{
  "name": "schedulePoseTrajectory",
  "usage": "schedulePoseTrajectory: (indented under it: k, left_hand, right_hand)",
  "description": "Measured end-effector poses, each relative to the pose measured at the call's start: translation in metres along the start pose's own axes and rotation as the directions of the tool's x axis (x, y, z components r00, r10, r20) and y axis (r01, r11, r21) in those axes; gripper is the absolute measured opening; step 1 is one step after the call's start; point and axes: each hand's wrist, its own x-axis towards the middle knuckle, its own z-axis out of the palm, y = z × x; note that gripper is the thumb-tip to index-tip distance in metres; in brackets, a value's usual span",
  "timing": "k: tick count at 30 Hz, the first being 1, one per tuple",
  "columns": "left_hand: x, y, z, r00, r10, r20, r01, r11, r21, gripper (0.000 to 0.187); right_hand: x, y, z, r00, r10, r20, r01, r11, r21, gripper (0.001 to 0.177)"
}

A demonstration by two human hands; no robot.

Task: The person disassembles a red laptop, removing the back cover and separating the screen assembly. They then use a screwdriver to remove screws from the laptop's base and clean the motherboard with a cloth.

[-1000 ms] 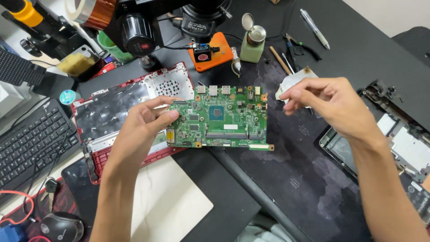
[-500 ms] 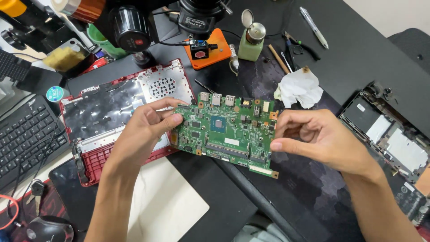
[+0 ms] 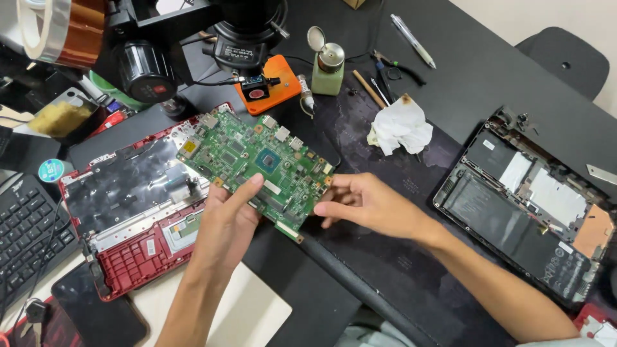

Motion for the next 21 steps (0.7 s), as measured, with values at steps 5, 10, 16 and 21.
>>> schedulePoseTrajectory:
  k: [5,10,16,21]
  left_hand:
    - [0.001,0.004,-0.004,0.997,0.038,-0.06,-0.037,0.999,0.021,0.043]
    - [0.001,0.007,-0.003,0.997,0.049,-0.055,-0.049,0.999,0.014,0.041]
    - [0.004,0.007,-0.012,0.995,0.08,-0.054,-0.081,0.997,-0.015,0.039]
    - [0.002,0.009,-0.015,0.994,0.089,-0.056,-0.091,0.995,-0.034,0.04]
  right_hand:
    - [-0.003,-0.017,-0.047,0.903,-0.261,-0.341,-0.18,0.49,-0.853,0.03]
    - [-0.002,-0.004,-0.084,0.819,-0.571,-0.062,-0.123,-0.069,-0.99,0.033]
    - [0.027,-0.007,-0.11,0.87,-0.391,-0.301,-0.076,0.498,-0.864,0.027]
    - [0.065,-0.053,-0.081,0.786,-0.542,-0.297,0.055,0.539,-0.84,0.03]
